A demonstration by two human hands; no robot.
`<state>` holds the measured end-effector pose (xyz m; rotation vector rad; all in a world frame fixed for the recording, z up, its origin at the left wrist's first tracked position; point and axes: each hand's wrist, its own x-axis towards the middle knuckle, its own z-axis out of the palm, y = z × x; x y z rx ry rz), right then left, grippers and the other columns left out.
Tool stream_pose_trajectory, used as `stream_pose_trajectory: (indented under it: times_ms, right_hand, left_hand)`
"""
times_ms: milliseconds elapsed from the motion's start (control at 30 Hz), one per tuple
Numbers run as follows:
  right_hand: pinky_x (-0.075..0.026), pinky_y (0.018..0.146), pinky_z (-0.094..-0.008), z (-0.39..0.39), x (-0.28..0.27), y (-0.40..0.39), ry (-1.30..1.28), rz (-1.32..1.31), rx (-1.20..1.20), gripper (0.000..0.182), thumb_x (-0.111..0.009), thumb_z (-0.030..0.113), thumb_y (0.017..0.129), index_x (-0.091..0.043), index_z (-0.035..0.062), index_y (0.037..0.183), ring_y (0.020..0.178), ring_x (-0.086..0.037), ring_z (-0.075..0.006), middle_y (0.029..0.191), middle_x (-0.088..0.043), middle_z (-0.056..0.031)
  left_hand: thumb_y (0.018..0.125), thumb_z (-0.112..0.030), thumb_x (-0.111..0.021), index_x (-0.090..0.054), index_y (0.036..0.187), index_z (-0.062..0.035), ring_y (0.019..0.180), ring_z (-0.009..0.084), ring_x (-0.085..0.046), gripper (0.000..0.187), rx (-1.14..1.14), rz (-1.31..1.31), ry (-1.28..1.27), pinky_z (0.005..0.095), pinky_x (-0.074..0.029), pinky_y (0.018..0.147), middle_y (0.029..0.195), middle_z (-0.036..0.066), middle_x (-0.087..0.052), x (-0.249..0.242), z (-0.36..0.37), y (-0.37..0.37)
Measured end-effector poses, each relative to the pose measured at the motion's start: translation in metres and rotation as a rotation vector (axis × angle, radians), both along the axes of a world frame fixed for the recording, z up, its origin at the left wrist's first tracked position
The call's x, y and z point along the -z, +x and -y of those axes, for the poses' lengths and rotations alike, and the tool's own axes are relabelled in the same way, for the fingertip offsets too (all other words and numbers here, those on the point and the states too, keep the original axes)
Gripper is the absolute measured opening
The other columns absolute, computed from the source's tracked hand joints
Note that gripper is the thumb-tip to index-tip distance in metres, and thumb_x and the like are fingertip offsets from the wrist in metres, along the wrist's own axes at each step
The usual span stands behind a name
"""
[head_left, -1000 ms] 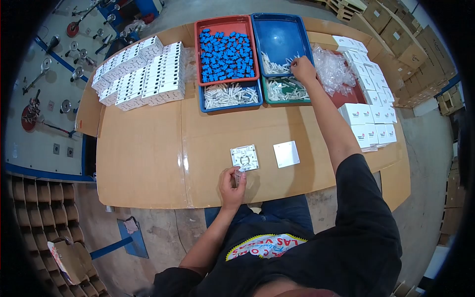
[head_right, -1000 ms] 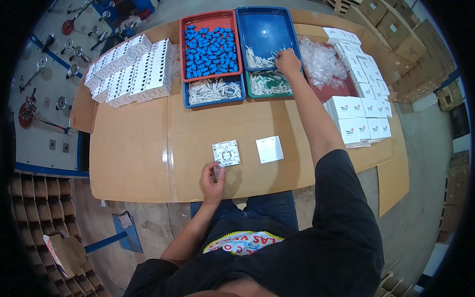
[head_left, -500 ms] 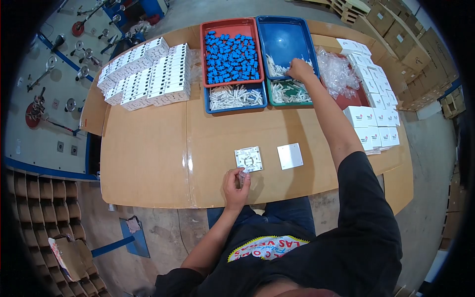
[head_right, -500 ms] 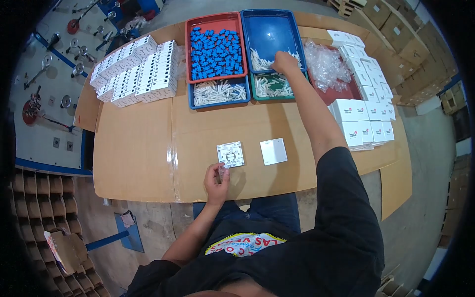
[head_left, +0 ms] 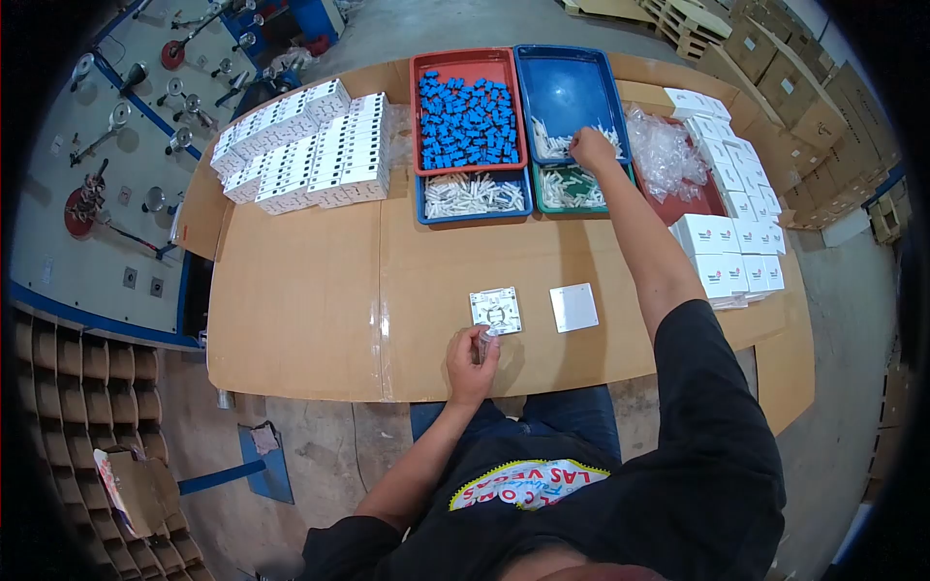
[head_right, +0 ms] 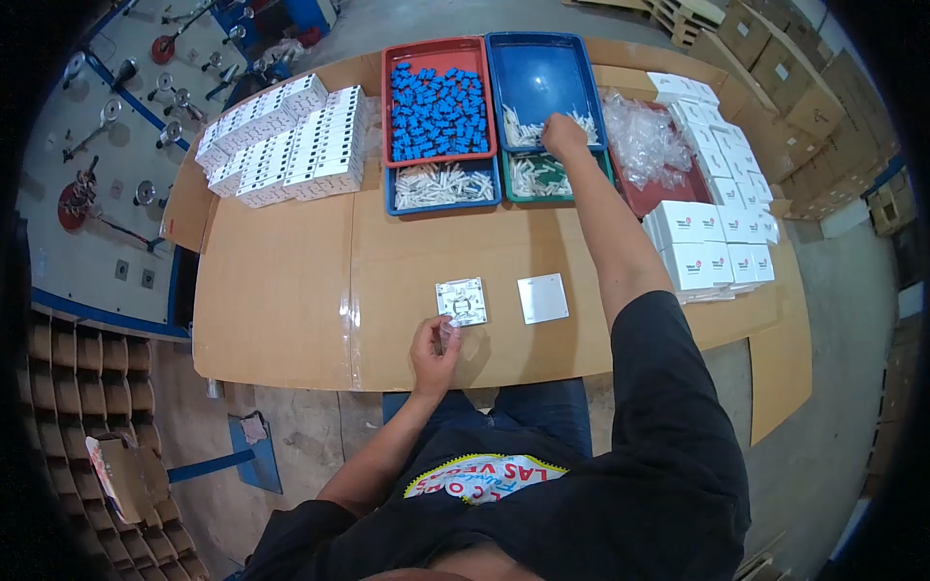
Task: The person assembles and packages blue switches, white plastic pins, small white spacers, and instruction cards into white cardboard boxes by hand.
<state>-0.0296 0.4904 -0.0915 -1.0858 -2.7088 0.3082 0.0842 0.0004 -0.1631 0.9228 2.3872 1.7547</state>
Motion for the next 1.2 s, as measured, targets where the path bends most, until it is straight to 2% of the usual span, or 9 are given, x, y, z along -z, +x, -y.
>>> stream_pose_trajectory:
  times_ms: [67, 233, 300, 533, 633, 700, 867, 900, 1200]
  right_hand:
    - [-0.057, 0.081, -0.0439, -0.008, 0.013, -0.003, 0.008, -0.085, -0.049, 0.014, -0.069, 0.017, 0.081, -0.079, 0.0127, 0.089, 0.093, -0.072, -0.0341, 0.095, -0.076, -0.016]
    - [-0.057, 0.081, -0.0424, -0.005, -0.013, -0.007, -0.12, -0.007, -0.204, 0.015, -0.075, 0.01, 0.077, -0.079, 0.014, 0.091, 0.094, -0.072, -0.033, 0.094, -0.076, -0.014]
    - [-0.057, 0.08, -0.0417, -0.014, -0.008, -0.009, -0.097, 0.036, -0.344, 0.013, -0.074, 0.01, 0.078, -0.079, 0.0124, 0.09, 0.093, -0.072, -0.0331, 0.092, -0.076, -0.0143]
    - [-0.053, 0.087, -0.0444, -0.02, -0.002, 0.01, 0.089, -0.041, -0.511, 0.013, -0.066, 0.012, 0.089, -0.071, 0.0083, 0.099, 0.098, -0.067, -0.0368, 0.101, -0.071, -0.0176]
    - [-0.051, 0.091, -0.045, -0.025, 0.0, 0.018, 0.009, -0.112, -0.447, 0.013, -0.064, 0.013, 0.092, -0.069, 0.0057, 0.102, 0.103, -0.064, -0.038, 0.105, -0.068, -0.0196]
    - [-0.052, 0.088, -0.0447, -0.028, 0.002, 0.022, 0.023, -0.192, -0.418, 0.013, -0.064, 0.012, 0.092, -0.069, 0.0041, 0.101, 0.099, -0.066, -0.0374, 0.102, -0.069, -0.0192]
    - [-0.056, 0.072, -0.0385, -0.012, 0.007, 0.037, -0.274, -0.497, -0.199, 0.016, -0.07, 0.012, 0.09, -0.07, -0.0004, 0.1, 0.077, -0.072, -0.029, 0.094, -0.075, -0.0172]
    - [-0.056, 0.072, -0.0385, -0.006, 0.008, 0.042, -0.275, -0.487, -0.2, 0.016, -0.07, 0.012, 0.09, -0.07, -0.0004, 0.1, 0.077, -0.072, -0.029, 0.094, -0.075, -0.0172]
    - [-0.056, 0.083, -0.0409, 0.005, 0.005, 0.031, -0.061, -0.296, -0.109, 0.019, -0.072, 0.019, 0.086, -0.076, 0.0096, 0.102, 0.091, -0.073, -0.0323, 0.095, -0.076, -0.0142]
  left_hand:
    - [0.092, -0.011, -0.073, -0.066, 0.111, -0.0018, 0.081, 0.0133, -0.06, 0.022, -0.005, 0.011, 0.012, 0.0284, -0.05, 0.073, 0.094, 0.005, -0.065, 0.002, 0.001, 0.0]
    - [0.092, -0.01, -0.073, -0.066, 0.11, -0.0018, 0.081, 0.0131, -0.06, 0.021, -0.018, 0.029, 0.048, 0.0279, -0.049, 0.072, 0.094, 0.005, -0.065, 0.002, -0.003, -0.001]
    - [0.088, -0.015, -0.076, -0.066, 0.106, -0.0028, 0.08, 0.0251, -0.06, 0.024, -0.024, 0.096, 0.077, 0.0363, -0.048, 0.072, 0.089, 0.01, -0.063, 0.001, -0.003, 0.002]
    - [0.088, -0.015, -0.076, -0.066, 0.106, -0.0028, 0.081, 0.0247, -0.061, 0.023, -0.04, 0.109, 0.096, 0.0359, -0.049, 0.072, 0.089, 0.01, -0.063, -0.002, -0.004, 0.002]
    - [0.088, -0.014, -0.075, -0.067, 0.106, -0.0028, 0.081, 0.0245, -0.06, 0.023, -0.044, 0.094, 0.085, 0.0357, -0.049, 0.073, 0.089, 0.01, -0.063, 0.0, -0.002, 0.002]
    - [0.094, -0.01, -0.072, -0.065, 0.113, -0.0012, 0.086, 0.0132, -0.062, 0.023, -0.025, 0.038, 0.051, 0.0276, -0.05, 0.077, 0.098, 0.006, -0.066, 0.003, 0.0, 0.0]
    - [0.091, -0.012, -0.075, -0.066, 0.111, -0.002, 0.084, 0.0181, -0.061, 0.024, -0.059, 0.082, 0.09, 0.0315, -0.05, 0.075, 0.094, 0.008, -0.065, 0.008, -0.003, 0.002]
    - [0.087, -0.014, -0.077, -0.067, 0.109, -0.0031, 0.082, 0.0236, -0.06, 0.026, -0.078, 0.089, 0.129, 0.0354, -0.049, 0.074, 0.091, 0.009, -0.064, 0.008, -0.004, 0.002]
    - [0.089, -0.017, -0.076, -0.067, 0.108, -0.0038, 0.081, 0.0228, -0.061, 0.025, -0.052, 0.116, 0.098, 0.0349, -0.049, 0.073, 0.091, 0.009, -0.064, 0.003, -0.004, 0.001]
